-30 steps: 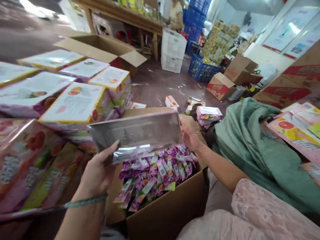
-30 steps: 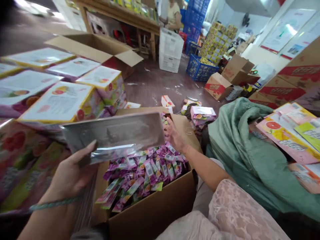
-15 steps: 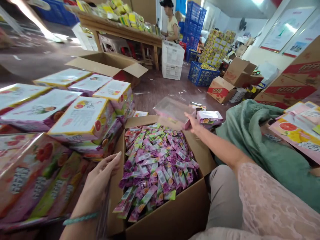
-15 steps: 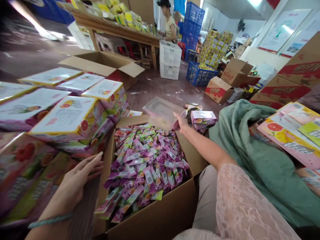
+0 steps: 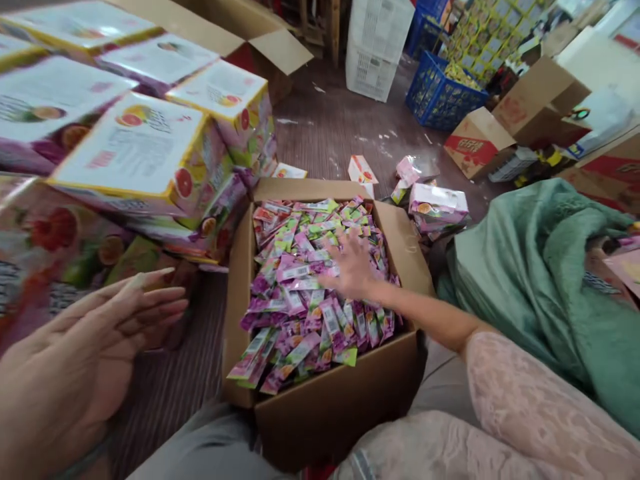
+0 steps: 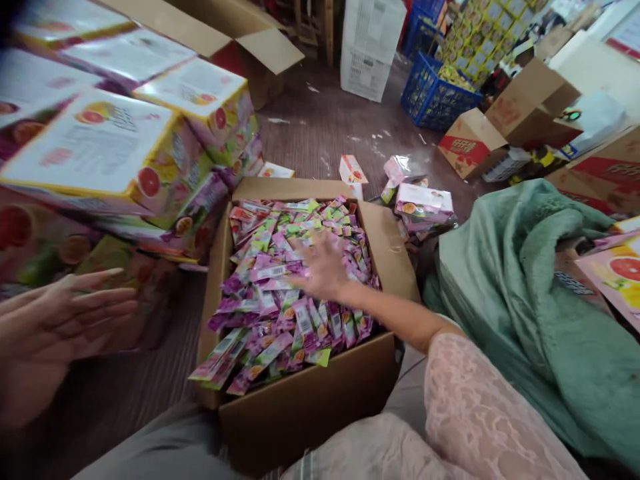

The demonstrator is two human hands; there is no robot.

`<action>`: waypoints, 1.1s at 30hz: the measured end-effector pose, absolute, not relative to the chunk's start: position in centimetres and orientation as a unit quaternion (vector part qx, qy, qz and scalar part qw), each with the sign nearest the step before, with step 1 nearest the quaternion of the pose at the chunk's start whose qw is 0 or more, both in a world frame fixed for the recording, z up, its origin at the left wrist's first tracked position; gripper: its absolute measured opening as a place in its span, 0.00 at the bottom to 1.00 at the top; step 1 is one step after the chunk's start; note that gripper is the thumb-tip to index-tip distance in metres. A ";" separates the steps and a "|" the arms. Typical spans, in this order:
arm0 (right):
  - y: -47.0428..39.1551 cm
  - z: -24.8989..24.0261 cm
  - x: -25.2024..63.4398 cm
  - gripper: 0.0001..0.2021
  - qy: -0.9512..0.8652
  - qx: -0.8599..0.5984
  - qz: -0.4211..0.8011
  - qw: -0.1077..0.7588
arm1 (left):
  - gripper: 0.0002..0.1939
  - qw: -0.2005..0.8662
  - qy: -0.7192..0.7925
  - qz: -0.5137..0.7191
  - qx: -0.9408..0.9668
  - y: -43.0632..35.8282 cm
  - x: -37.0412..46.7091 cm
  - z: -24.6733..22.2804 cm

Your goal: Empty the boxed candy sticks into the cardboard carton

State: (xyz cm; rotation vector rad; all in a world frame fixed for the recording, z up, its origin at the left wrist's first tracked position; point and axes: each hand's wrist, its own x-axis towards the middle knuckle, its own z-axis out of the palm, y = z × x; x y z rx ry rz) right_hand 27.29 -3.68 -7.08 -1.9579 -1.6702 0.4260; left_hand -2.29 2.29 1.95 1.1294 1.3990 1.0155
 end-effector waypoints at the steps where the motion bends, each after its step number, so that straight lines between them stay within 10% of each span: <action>1: -4.8 -8.3 24.0 0.36 -0.667 -0.678 0.177 0.254 | 0.15 0.518 0.584 0.422 0.461 2.2 -2.0 2.0; 9: -5.6 -16.1 18.6 0.17 -0.727 -0.613 0.232 0.207 | 0.28 0.540 0.563 0.460 0.423 0.9 -2.8 3.8; 16: -5.0 -18.4 21.5 0.23 -0.776 -0.618 0.115 0.053 | 0.23 0.471 0.574 0.590 0.318 -2.3 -12.0 -1.0; 23: -4.5 -20.5 21.1 0.21 -0.802 -0.597 -0.008 0.018 | 0.14 0.311 0.828 0.165 0.436 -1.7 -16.8 -17.3; 33: -4.6 -21.2 20.8 0.18 -0.796 -0.606 -0.002 -0.011 | 0.16 0.338 0.640 0.064 0.687 15.2 -12.3 -26.7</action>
